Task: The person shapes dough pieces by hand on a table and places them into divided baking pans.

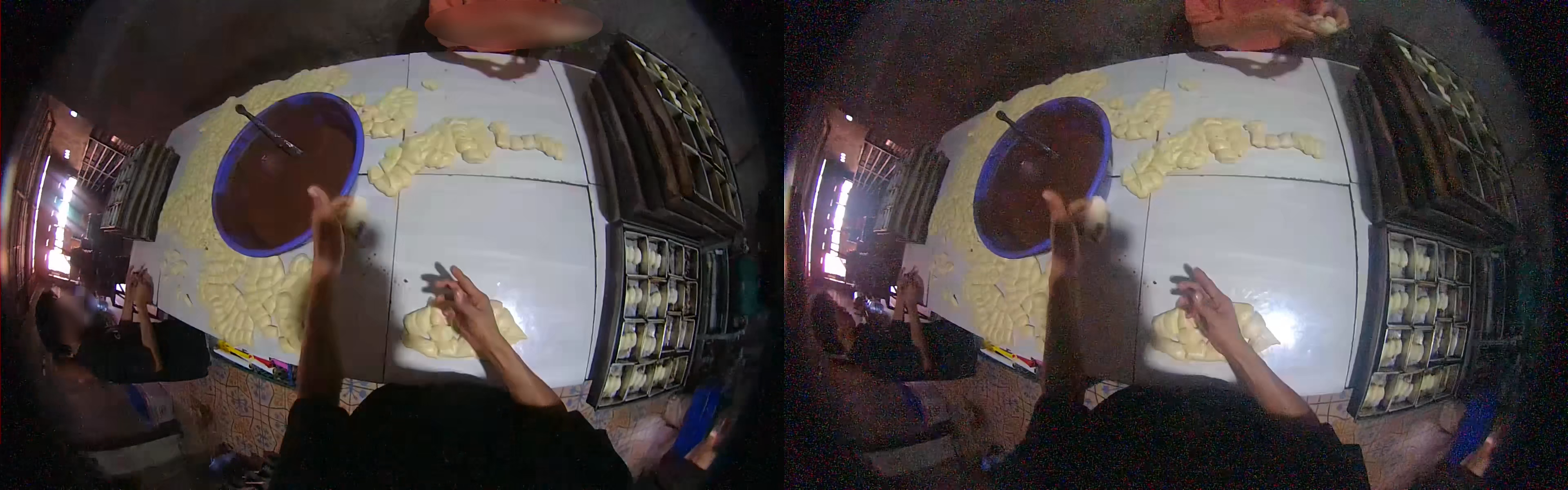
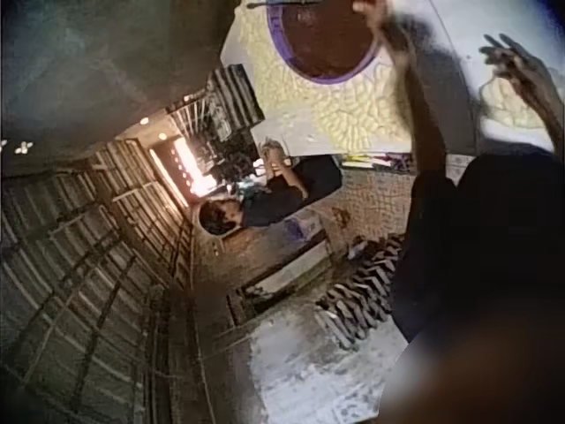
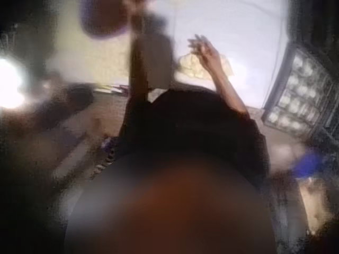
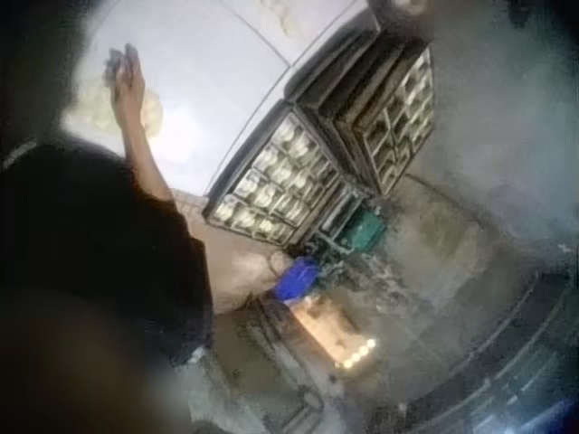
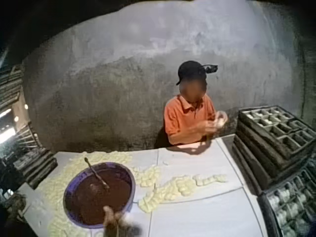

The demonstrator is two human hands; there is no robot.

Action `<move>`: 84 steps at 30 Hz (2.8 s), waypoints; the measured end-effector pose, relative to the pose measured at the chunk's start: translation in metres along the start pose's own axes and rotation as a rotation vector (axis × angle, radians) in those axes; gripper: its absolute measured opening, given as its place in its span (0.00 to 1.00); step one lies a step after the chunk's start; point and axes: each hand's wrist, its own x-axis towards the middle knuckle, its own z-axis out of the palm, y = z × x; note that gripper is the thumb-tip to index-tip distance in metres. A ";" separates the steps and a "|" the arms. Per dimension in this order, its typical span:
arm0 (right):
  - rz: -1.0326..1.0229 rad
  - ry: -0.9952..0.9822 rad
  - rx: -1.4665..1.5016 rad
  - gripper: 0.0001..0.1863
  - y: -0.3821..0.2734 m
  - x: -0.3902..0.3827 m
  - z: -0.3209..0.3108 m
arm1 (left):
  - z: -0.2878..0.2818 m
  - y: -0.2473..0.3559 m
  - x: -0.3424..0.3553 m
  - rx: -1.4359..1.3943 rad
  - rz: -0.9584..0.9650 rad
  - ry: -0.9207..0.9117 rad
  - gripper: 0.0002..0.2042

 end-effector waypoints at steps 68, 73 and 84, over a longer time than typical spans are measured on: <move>-0.642 0.377 -0.872 0.15 -0.067 -0.118 -0.012 | 0.254 0.012 -0.176 -0.221 0.133 -0.037 0.13; -0.612 0.175 -0.564 0.26 -0.068 -0.078 0.012 | 0.224 -0.012 -0.170 -0.150 0.001 0.068 0.09; -0.166 -0.302 -0.254 0.68 -0.027 -0.041 -0.004 | 0.128 0.014 -0.075 -1.477 0.028 -0.386 0.50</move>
